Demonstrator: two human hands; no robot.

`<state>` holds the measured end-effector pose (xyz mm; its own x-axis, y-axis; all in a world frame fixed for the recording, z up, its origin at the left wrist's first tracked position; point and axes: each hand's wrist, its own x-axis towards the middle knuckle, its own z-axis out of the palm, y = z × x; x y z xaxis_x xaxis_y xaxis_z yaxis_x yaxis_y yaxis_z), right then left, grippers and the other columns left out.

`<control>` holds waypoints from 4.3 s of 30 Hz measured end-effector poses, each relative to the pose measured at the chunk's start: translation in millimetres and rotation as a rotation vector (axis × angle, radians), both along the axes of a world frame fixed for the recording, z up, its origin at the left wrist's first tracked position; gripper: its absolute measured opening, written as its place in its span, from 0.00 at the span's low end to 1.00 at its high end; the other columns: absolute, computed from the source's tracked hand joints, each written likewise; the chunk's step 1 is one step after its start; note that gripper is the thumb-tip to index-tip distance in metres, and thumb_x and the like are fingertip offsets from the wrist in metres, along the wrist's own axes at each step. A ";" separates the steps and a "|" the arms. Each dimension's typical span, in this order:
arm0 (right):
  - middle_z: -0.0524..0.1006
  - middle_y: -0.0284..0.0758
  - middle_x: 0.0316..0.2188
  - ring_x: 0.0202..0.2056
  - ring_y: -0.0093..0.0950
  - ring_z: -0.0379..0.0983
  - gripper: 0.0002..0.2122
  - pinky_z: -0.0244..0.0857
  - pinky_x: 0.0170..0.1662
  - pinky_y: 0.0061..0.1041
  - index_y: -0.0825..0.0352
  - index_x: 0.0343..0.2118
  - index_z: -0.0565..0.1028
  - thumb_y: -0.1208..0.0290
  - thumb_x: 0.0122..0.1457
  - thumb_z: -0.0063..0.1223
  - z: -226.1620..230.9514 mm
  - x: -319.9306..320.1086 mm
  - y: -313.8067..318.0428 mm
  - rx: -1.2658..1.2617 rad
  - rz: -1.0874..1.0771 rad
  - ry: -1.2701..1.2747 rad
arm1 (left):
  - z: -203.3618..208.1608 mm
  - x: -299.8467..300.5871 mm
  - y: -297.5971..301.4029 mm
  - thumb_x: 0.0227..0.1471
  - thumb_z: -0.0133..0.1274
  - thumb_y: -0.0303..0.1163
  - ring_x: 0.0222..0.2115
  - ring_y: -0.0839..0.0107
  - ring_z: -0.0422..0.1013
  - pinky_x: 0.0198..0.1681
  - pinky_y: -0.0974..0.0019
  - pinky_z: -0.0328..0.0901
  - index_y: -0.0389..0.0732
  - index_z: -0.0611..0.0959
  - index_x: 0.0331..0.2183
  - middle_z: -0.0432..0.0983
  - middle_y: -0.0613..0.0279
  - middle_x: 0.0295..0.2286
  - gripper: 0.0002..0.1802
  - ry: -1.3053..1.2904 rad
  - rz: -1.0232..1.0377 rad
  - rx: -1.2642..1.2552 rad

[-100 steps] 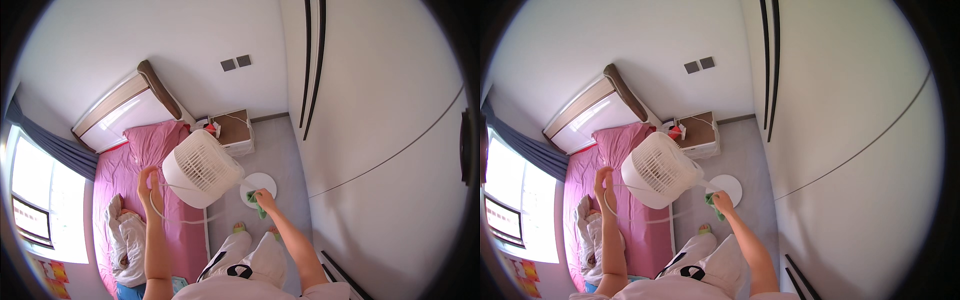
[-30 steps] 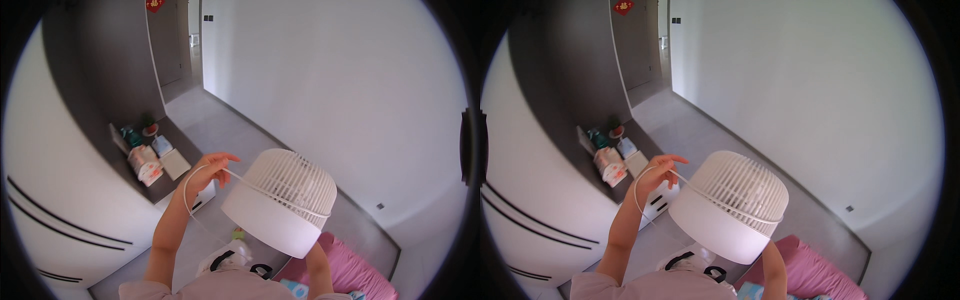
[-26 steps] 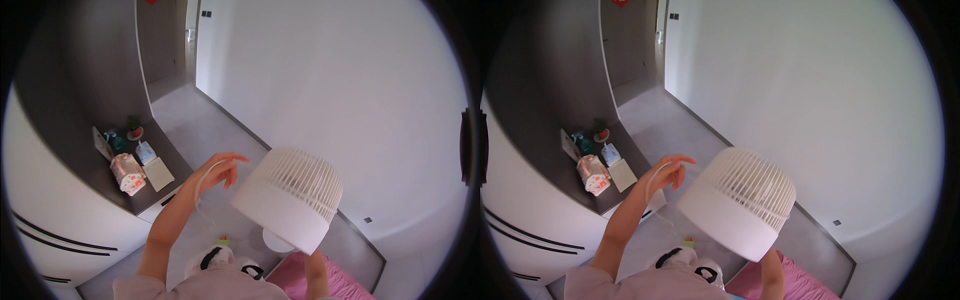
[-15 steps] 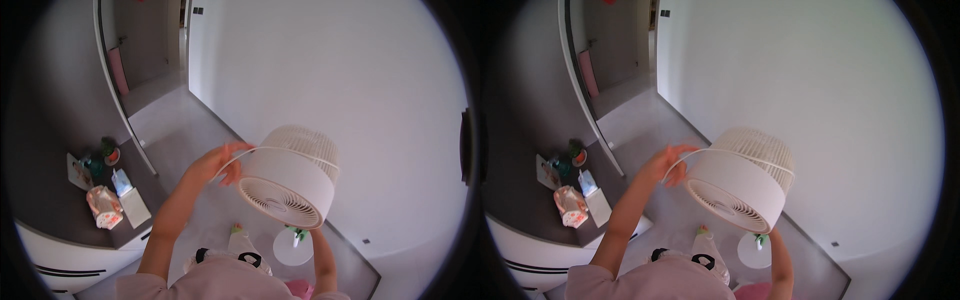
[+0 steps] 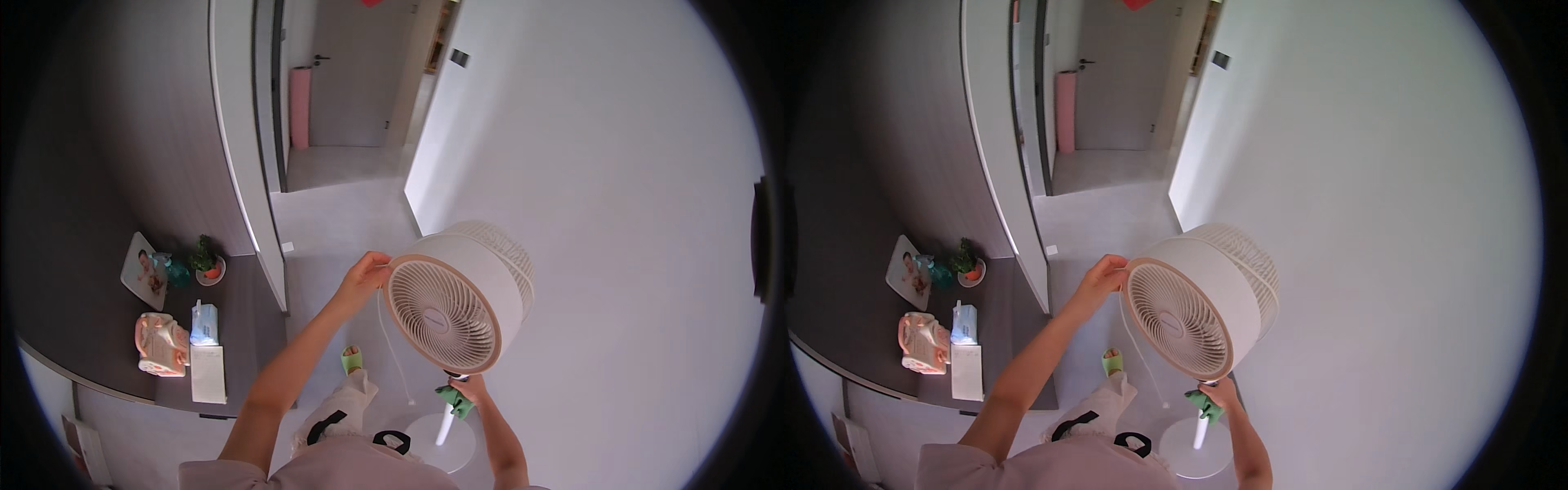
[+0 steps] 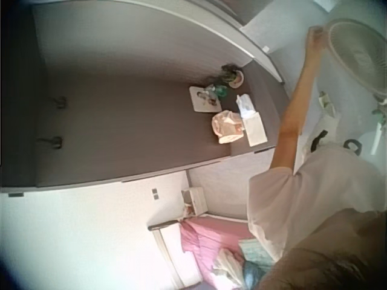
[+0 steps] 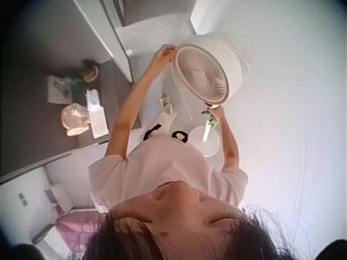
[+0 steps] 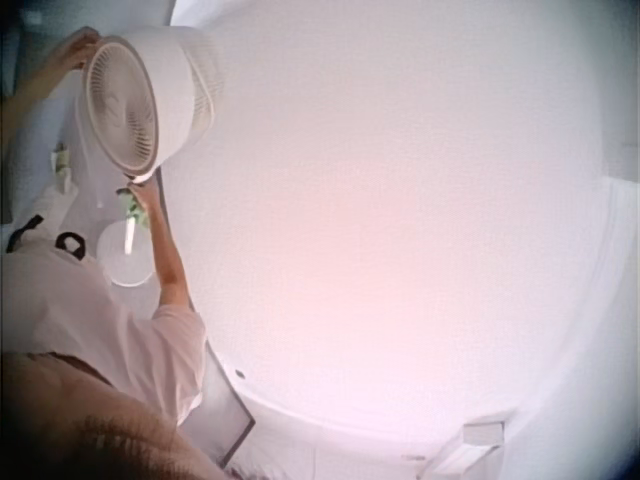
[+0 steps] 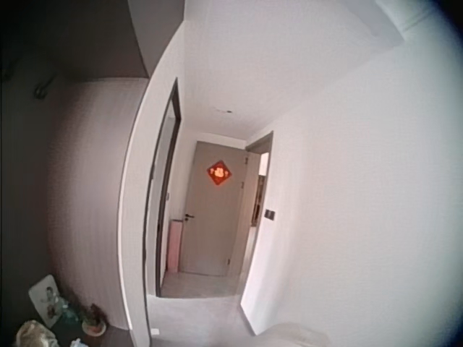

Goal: The person wipes down a white electric fan, a nightstand, a decorative lamp, and the inside of a storage box with a green cloth.

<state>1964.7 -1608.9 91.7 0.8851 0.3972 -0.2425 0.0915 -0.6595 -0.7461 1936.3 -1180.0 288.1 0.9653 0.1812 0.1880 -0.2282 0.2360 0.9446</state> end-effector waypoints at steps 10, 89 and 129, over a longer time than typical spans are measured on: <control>0.77 0.37 0.41 0.43 0.31 0.71 0.13 0.65 0.49 0.30 0.68 0.43 0.77 0.72 0.54 0.60 67.6 287.0 222.0 0.004 0.257 -0.136 | 57.2 180.4 129.4 0.63 0.48 0.28 0.47 0.69 0.71 0.51 0.63 0.67 0.40 0.72 0.58 0.72 0.55 0.51 0.22 -0.273 0.298 0.238; 0.75 0.42 0.47 0.49 0.33 0.70 0.18 0.65 0.52 0.30 0.72 0.50 0.72 0.70 0.58 0.58 39.3 406.5 2126.0 0.102 1.740 -0.033 | -0.3 173.3 1474.6 0.58 0.55 0.33 0.58 0.51 0.59 0.61 0.56 0.56 0.37 0.62 0.61 0.61 0.46 0.56 0.33 0.145 2.324 0.560; 0.74 0.44 0.50 0.52 0.34 0.70 0.21 0.65 0.54 0.30 0.74 0.54 0.70 0.69 0.60 0.56 -193.1 -129.1 2567.8 0.067 1.982 0.223 | -203.9 -312.2 1853.7 0.53 0.42 0.15 0.63 0.67 0.56 0.63 0.61 0.56 0.53 0.57 0.67 0.54 0.67 0.65 0.42 0.368 2.177 -0.068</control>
<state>1835.6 959.0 -101.4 -0.7571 0.6180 -0.2118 0.4444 0.2495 -0.8604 1624.1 673.7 84.2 -0.7022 0.7105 0.0467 0.0278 -0.0382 0.9989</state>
